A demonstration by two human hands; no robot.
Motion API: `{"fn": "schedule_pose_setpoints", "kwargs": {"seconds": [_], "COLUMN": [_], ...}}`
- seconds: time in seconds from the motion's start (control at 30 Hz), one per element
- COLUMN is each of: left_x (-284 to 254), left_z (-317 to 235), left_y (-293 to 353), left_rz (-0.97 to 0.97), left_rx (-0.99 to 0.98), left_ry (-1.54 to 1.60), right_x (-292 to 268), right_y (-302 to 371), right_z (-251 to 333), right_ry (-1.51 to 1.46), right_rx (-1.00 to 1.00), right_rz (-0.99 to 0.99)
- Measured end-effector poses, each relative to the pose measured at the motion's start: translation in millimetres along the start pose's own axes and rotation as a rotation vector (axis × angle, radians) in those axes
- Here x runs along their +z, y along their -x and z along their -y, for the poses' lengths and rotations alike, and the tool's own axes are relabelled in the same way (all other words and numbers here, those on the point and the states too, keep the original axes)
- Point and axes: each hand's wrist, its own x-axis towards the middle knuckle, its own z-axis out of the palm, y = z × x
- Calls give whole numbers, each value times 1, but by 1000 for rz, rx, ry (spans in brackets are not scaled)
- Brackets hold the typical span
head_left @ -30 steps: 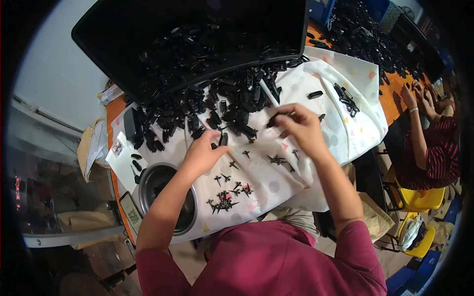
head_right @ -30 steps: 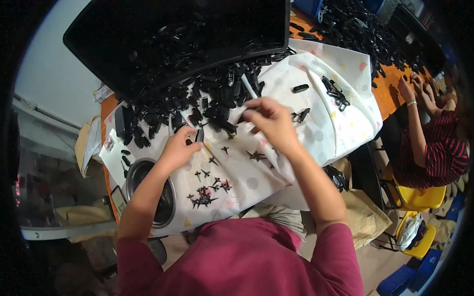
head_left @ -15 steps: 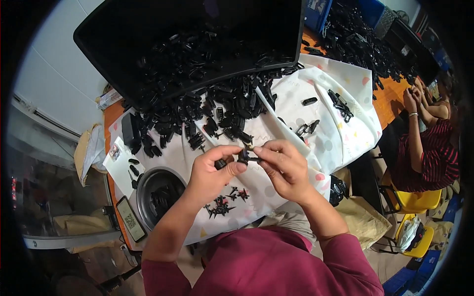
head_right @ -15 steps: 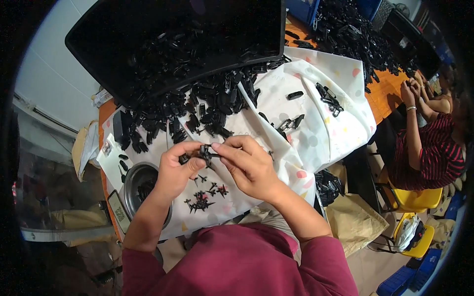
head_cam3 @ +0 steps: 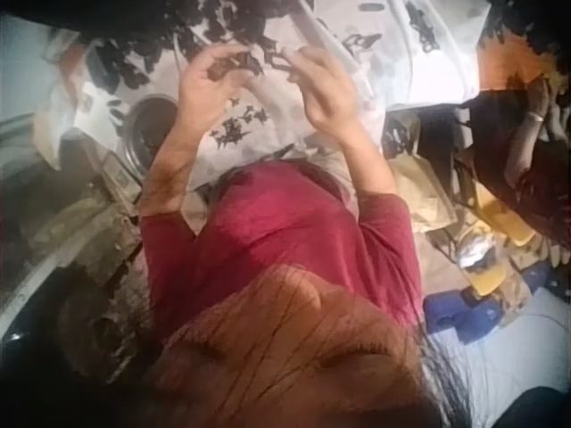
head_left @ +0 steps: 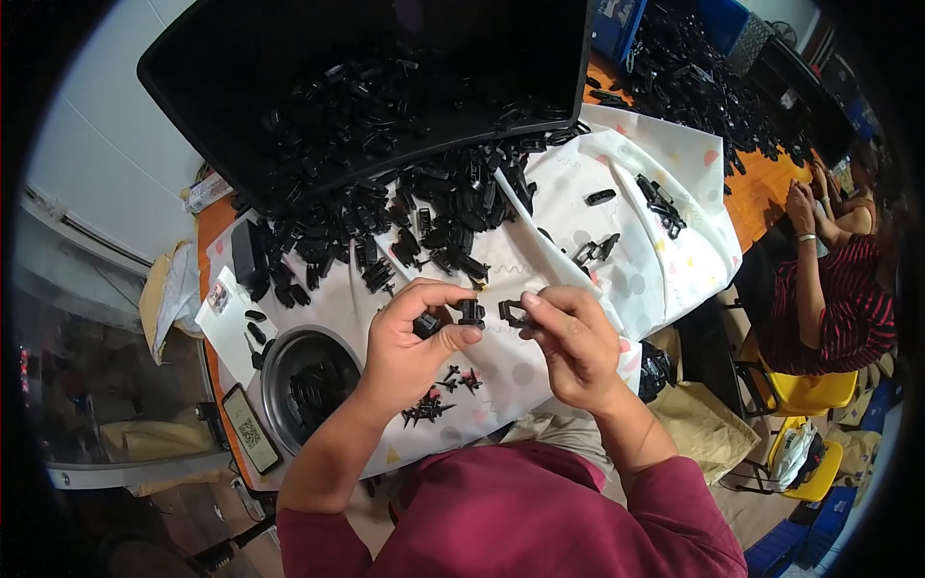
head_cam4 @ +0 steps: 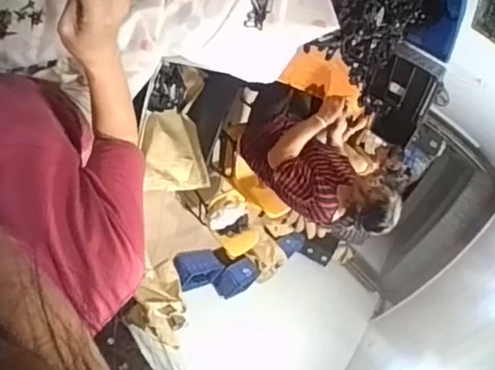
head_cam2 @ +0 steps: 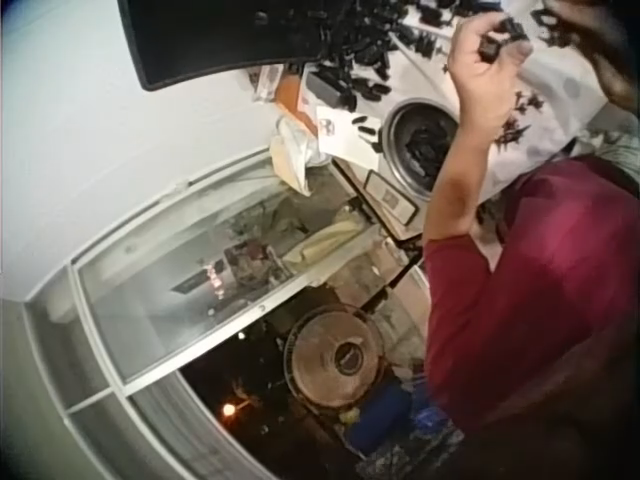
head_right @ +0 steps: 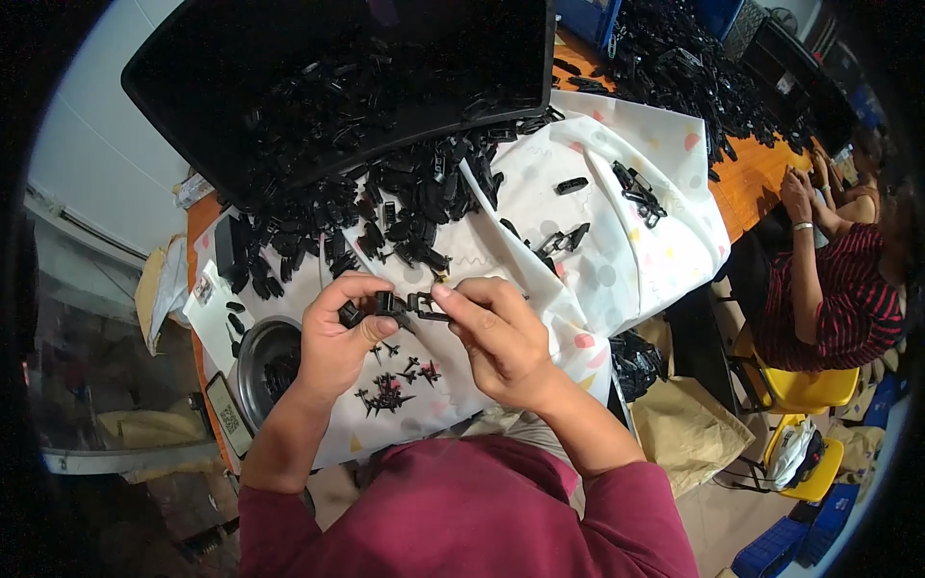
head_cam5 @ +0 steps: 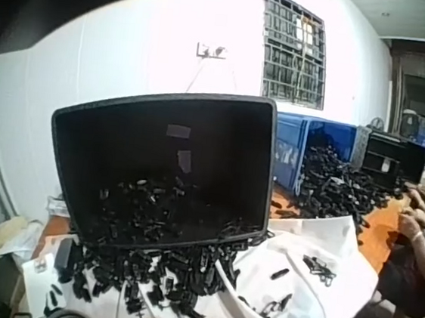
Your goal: The person is manually assembling small black plastic components by hand at a workstation.
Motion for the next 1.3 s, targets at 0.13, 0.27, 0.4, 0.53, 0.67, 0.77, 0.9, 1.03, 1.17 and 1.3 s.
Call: {"fn": "schedule_pose_setpoints", "kwargs": {"seconds": [0.13, 0.27, 0.4, 0.53, 0.67, 0.77, 0.9, 1.03, 1.17, 1.3], "left_x": [-1, -5, -4, -2, -2, 0, 0, 23, 30, 23], "left_z": [1, -8, -12, -11, -8, -12, 0, 16, 17, 27], "left_y": [-1, -4, -7, -6, -2, 0, 2, 15, 11, 11], "left_rz": [34, 53, 67, 67, 57, 57, 129, -70, -107, -34], "left_rx": [50, 209, 272, 169, 88, 175, 314, -349, -418, -467], "left_ry": [-126, -334, -373, -330, -281, -553, -716, 279, 478, 656], "right_x": [0, 0, -2, -4, -6, -11, -8, 9, 10, 14], "right_y": [-4, -4, -4, -6, -3, -1, 8, 12, 16, 25], "right_z": [-1, -1, 2, 1, 1, -3, -6, -5, 3, 0], "right_ry": [118, 142, 78, 131, 207, 232, 229, 377, 133, -363], "right_rx": [-106, -107, -87, -124, -153, -135, -129, -142, 177, 650], "right_rz": [49, 62, 3, 10, 119, 226, 258, 114, 24, -25]}}
